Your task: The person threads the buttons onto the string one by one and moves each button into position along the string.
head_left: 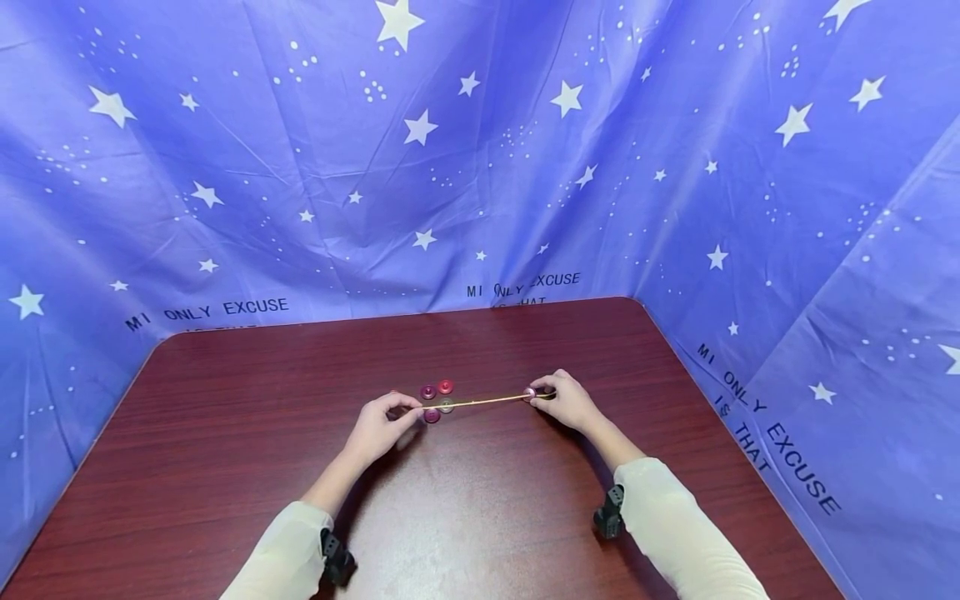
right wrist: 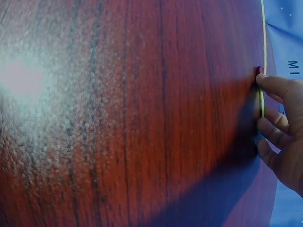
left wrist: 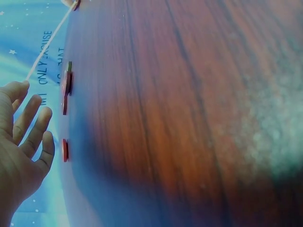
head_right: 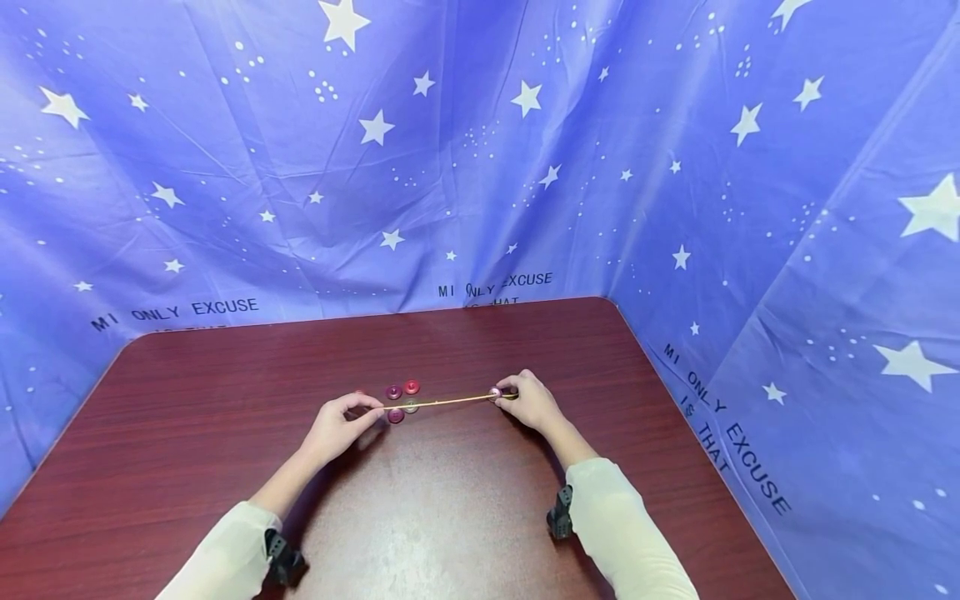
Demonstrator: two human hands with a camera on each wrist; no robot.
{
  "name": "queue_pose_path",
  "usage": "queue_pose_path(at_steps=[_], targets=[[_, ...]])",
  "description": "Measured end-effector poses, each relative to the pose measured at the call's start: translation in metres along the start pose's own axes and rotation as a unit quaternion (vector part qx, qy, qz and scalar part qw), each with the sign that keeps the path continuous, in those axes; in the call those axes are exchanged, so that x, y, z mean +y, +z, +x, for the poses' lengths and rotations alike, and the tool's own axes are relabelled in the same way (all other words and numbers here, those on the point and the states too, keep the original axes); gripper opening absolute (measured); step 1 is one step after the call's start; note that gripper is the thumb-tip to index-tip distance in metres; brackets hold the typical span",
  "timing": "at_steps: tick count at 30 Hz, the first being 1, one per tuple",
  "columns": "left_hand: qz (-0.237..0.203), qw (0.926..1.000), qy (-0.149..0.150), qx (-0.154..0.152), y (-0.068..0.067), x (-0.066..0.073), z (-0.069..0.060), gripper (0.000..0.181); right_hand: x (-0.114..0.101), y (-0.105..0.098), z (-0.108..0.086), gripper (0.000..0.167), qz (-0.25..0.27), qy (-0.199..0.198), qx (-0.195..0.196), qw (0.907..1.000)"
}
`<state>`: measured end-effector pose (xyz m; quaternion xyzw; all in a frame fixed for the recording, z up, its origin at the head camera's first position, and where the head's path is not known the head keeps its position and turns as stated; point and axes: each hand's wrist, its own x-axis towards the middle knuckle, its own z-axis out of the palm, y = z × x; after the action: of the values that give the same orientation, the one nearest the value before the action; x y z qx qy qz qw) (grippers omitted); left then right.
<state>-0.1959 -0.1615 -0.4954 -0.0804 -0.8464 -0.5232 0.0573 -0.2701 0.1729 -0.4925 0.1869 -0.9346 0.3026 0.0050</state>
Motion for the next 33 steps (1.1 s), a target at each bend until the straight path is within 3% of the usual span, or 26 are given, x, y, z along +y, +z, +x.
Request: queue_pose_path(at_steps=[18,33], targets=[[0.019,0.9997,0.009,0.012,0.002,0.004,0.002,0.006,-0.011,-0.006,0.005,0.025,0.029,0.007,0.012,0.9995],[0.033,0.9992,0.014,0.017,0.002,0.007,0.005,0.006,-0.042,0.0,0.013,0.025,0.059,-0.036,0.01,0.9976]])
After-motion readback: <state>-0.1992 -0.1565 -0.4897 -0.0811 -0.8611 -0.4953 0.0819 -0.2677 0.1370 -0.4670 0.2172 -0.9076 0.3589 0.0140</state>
